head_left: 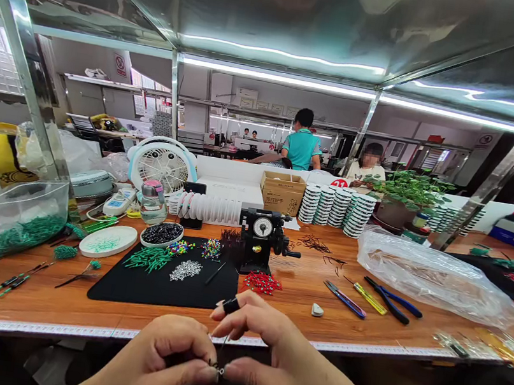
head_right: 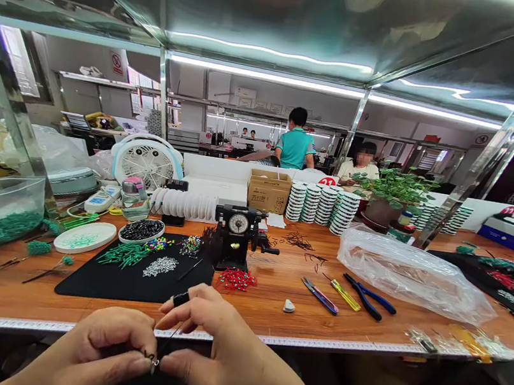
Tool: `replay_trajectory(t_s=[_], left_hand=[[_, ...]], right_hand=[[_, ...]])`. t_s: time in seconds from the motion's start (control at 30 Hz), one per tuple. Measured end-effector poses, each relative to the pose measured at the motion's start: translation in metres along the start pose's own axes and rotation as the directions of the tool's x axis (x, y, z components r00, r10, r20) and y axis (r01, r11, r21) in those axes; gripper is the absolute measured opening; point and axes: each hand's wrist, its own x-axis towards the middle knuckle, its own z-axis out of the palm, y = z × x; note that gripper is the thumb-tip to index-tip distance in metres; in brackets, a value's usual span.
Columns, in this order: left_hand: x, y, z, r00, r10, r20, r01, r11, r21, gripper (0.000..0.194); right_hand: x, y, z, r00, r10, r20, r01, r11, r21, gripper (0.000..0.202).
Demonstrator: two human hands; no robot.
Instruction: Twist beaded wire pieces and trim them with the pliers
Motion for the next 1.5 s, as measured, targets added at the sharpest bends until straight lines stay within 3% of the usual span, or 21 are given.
replay_trajectory(t_s=[0.1,0.17,0.23,0.3,0.4,0.53,0.63,0.77,0.9,0.97,1.07,1.17,1.27,1.37,1.5], left_hand=[[0.002,-0.016,0.01,0.99,-0.07,-0.122,0.032,0.955,-0.294,0.017],[0.005,-0.025,0.021,0.975,-0.139,-0.171,0.022,0.834,-0.551,0.016],[0.008,-0.031,0.034,0.957,-0.217,-0.191,-0.001,0.656,-0.755,0.014],[0.011,-0.036,0.045,0.938,-0.282,-0.202,-0.027,0.521,-0.853,0.015],[0.013,-0.04,0.055,0.924,-0.307,-0.229,-0.061,0.47,-0.88,0.016],[0.011,-0.044,0.056,0.908,-0.288,-0.305,-0.094,0.569,-0.817,0.014],[0.008,-0.045,0.056,0.899,-0.273,-0.343,-0.089,0.651,-0.754,0.019],[0.0,-0.049,0.059,0.888,-0.208,-0.409,-0.122,0.753,-0.647,0.02],[-0.002,-0.053,0.064,0.88,0.02,-0.474,-0.183,0.936,-0.301,0.02],[0.001,-0.055,0.067,0.871,0.074,-0.485,-0.18,0.968,-0.174,0.019],[0.006,-0.057,0.07,0.85,0.063,-0.524,-0.138,0.985,-0.105,0.019],[0.009,-0.06,0.071,0.823,0.09,-0.561,-0.129,0.991,-0.03,0.024],[0.009,-0.064,0.067,0.804,0.192,-0.562,-0.16,0.981,0.106,0.025],[0.006,-0.068,0.063,0.79,0.292,-0.539,-0.194,0.953,0.232,0.022],[0.001,-0.069,0.061,0.778,0.342,-0.527,-0.204,0.931,0.304,0.019]], right_hand=[[0.001,0.009,0.01,0.999,0.021,-0.024,-0.022,0.999,-0.048,0.022],[0.002,0.018,0.02,0.988,0.041,-0.151,-0.042,0.999,-0.003,0.007],[0.002,0.026,0.03,0.963,0.057,-0.262,-0.035,0.995,0.09,0.012],[0.002,0.03,0.036,0.945,0.085,-0.317,-0.031,0.985,0.171,0.015],[0.0,0.03,0.039,0.931,0.135,-0.338,-0.051,0.968,0.245,0.02],[-0.004,0.026,0.04,0.917,0.171,-0.36,-0.076,0.961,0.265,0.022],[-0.007,0.026,0.043,0.895,0.111,-0.433,-0.048,0.987,0.154,0.018],[-0.011,0.034,0.048,0.855,-0.137,-0.501,0.039,0.979,-0.2,0.011],[-0.013,0.045,0.053,0.787,-0.41,-0.462,0.145,0.85,-0.506,0.016],[-0.013,0.048,0.056,0.761,-0.482,-0.434,0.168,0.792,-0.587,0.02],[-0.012,0.051,0.061,0.747,-0.525,-0.408,0.17,0.744,-0.646,0.021],[-0.011,0.051,0.065,0.746,-0.512,-0.425,0.148,0.751,-0.644,0.017],[-0.012,0.05,0.067,0.765,-0.436,-0.474,0.121,0.82,-0.559,0.014],[-0.014,0.045,0.066,0.817,-0.301,-0.492,0.081,0.904,-0.419,0.013],[-0.015,0.036,0.065,0.866,-0.082,-0.493,-0.027,0.977,-0.21,0.016]])
